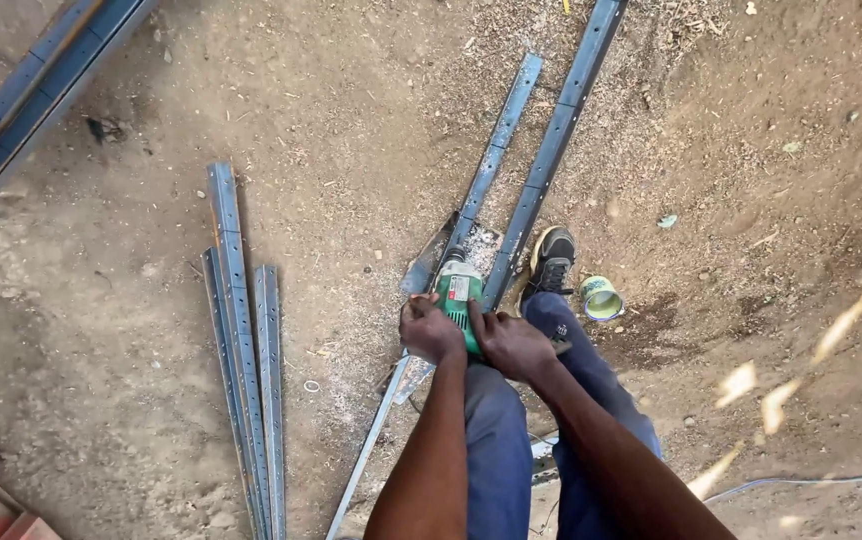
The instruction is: Using a power drill to bore holes into metal bars laid on the ground.
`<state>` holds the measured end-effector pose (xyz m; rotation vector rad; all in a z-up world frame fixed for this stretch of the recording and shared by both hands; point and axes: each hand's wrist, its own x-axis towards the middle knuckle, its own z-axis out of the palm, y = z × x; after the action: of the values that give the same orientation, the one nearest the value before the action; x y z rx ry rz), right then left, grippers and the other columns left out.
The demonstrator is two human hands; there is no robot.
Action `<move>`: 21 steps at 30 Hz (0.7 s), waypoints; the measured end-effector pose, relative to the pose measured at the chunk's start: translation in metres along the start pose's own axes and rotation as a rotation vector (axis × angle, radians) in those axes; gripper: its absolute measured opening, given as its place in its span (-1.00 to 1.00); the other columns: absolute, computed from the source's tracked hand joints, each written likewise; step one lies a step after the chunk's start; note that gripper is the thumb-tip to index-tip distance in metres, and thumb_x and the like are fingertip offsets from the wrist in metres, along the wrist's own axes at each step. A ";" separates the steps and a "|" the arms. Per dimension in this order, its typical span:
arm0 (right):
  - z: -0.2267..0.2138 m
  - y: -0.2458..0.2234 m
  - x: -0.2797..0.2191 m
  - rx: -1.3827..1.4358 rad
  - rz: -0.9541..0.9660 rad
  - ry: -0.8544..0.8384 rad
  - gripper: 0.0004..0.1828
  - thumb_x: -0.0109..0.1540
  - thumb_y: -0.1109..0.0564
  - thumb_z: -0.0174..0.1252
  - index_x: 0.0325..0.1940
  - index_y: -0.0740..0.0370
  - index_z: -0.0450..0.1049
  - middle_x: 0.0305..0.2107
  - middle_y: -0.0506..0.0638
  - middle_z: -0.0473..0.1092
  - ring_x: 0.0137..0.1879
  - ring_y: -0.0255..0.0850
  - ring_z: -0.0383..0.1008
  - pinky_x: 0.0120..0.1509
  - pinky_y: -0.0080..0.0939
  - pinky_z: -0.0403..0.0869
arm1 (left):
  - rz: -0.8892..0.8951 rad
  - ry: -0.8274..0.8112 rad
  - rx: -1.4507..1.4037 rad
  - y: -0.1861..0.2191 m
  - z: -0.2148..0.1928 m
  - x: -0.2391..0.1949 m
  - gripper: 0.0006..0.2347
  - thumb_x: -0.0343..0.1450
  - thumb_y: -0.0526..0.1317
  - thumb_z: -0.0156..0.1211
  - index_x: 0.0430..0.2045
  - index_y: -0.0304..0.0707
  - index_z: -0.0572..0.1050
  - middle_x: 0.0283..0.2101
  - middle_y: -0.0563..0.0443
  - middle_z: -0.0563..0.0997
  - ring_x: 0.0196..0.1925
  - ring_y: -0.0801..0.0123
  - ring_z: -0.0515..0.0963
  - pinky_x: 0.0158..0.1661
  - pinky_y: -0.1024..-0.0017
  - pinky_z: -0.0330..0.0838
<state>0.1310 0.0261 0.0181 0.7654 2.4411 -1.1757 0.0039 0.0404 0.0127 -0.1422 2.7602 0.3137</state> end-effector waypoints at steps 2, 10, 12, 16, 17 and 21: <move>0.005 0.002 -0.004 0.007 0.017 -0.002 -0.11 0.29 -0.17 -0.01 0.44 0.62 0.00 -0.27 0.36 0.42 -0.19 0.26 0.57 -0.28 0.22 0.61 | -0.004 0.004 0.008 -0.009 0.006 0.001 -0.76 0.48 -0.12 0.11 -0.61 -0.01 0.64 -0.51 0.19 0.71 -0.32 0.15 0.72 -0.15 0.21 0.60; 0.016 0.004 -0.006 0.046 -0.006 0.079 -0.16 0.29 -0.12 -0.03 0.42 0.63 0.04 -0.30 0.36 0.43 -0.23 0.30 0.58 -0.32 0.24 0.60 | 0.501 -0.266 0.306 0.023 -0.033 -0.005 -0.72 0.56 -0.19 -0.06 -0.42 -0.31 0.61 -0.41 -0.25 0.69 -0.29 -0.12 0.72 -0.21 -0.05 0.58; 0.004 -0.006 -0.013 0.017 -0.017 0.092 -0.25 0.27 -0.07 0.00 0.35 0.62 0.14 -0.31 0.35 0.44 -0.25 0.29 0.58 -0.33 0.20 0.60 | 0.600 -0.280 0.366 0.014 -0.040 -0.004 -0.72 0.59 -0.17 -0.09 -0.35 -0.31 0.59 -0.38 -0.23 0.67 -0.28 -0.09 0.71 -0.23 -0.03 0.61; -0.002 0.004 -0.010 0.022 -0.023 0.079 -0.32 0.28 0.01 0.02 0.33 0.60 0.19 -0.30 0.36 0.46 -0.22 0.31 0.59 -0.34 0.23 0.61 | 1.012 -0.251 0.344 -0.029 -0.007 0.019 -0.81 0.54 -0.12 -0.03 -0.38 -0.16 0.49 -0.35 -0.05 0.56 -0.50 -0.12 0.66 -0.45 -0.01 0.59; -0.002 0.000 -0.015 0.046 -0.034 0.065 -0.32 0.28 0.01 0.02 0.33 0.60 0.19 -0.30 0.36 0.46 -0.22 0.31 0.59 -0.34 0.23 0.61 | 0.996 -0.253 0.371 -0.034 -0.013 0.019 -0.81 0.54 -0.12 -0.03 -0.38 -0.16 0.49 -0.35 -0.05 0.56 -0.50 -0.12 0.66 -0.45 -0.01 0.59; -0.009 0.001 -0.011 -0.115 -0.081 0.095 -0.38 0.16 0.23 -0.01 0.28 0.59 0.22 -0.32 0.30 0.45 -0.28 0.23 0.59 -0.41 0.13 0.60 | 1.271 -0.290 0.293 -0.033 -0.011 0.030 -0.84 0.48 -0.13 0.03 -0.43 -0.13 0.50 -0.41 -0.02 0.53 -0.54 -0.11 0.65 -0.53 0.01 0.57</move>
<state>0.1401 0.0302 0.0289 0.7101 2.6142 -1.0376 -0.0229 0.0039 0.0058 1.5964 2.1847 0.1847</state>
